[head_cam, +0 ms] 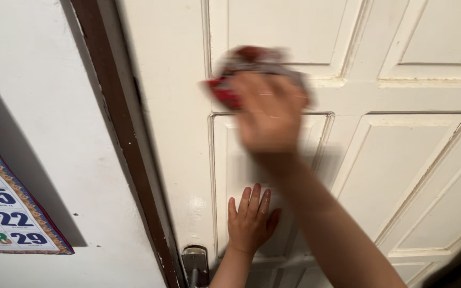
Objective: The person wipes the surface and panels of a white wooden door using a red patterned cloth, cleaning both the main flat areas and the recessed edges.
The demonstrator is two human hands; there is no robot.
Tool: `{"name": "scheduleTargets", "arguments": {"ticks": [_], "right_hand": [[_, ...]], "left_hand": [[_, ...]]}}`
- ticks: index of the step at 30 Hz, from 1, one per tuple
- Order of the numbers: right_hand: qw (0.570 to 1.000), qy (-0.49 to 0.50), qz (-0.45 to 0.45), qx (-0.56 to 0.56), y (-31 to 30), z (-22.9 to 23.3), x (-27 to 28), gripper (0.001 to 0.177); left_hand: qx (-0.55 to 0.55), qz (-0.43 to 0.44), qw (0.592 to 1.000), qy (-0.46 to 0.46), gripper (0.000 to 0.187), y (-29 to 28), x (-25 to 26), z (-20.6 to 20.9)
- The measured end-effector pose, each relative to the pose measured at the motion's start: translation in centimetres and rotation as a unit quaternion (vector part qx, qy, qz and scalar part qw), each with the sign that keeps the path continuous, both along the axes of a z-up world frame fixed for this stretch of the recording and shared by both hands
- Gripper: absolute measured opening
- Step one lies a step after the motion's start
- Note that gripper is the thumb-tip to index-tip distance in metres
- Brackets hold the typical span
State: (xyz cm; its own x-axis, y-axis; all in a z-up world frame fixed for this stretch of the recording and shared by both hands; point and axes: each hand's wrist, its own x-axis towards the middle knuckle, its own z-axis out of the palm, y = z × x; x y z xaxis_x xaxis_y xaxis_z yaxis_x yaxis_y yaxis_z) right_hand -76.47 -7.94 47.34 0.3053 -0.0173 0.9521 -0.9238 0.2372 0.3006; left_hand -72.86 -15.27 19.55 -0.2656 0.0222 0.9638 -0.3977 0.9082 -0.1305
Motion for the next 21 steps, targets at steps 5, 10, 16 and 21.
{"name": "scheduleTargets", "arguments": {"ticks": [5, 10, 16, 21], "right_hand": [[0.989, -0.078, -0.077, -0.103, 5.1, -0.3, -2.3, 0.025], [0.987, -0.084, 0.125, -0.062, -1.6, -0.1, 3.6, 0.03], [0.993, -0.057, 0.096, 0.03, -0.1, -0.8, 2.8, 0.046], [0.985, -0.138, -0.001, -0.107, 4.5, -2.5, -5.0, 0.048]], "left_hand": [[-0.001, -0.011, 1.0, -0.01, 0.061, -0.1, -0.1, -0.1], [0.04, -0.022, 0.996, -0.072, 0.066, -1.2, -0.5, -1.5], [0.038, -0.03, 0.999, -0.026, 0.065, -0.9, -0.7, -1.7], [0.081, -0.106, 0.991, 0.023, 0.056, 2.0, 0.6, 0.6]]}}
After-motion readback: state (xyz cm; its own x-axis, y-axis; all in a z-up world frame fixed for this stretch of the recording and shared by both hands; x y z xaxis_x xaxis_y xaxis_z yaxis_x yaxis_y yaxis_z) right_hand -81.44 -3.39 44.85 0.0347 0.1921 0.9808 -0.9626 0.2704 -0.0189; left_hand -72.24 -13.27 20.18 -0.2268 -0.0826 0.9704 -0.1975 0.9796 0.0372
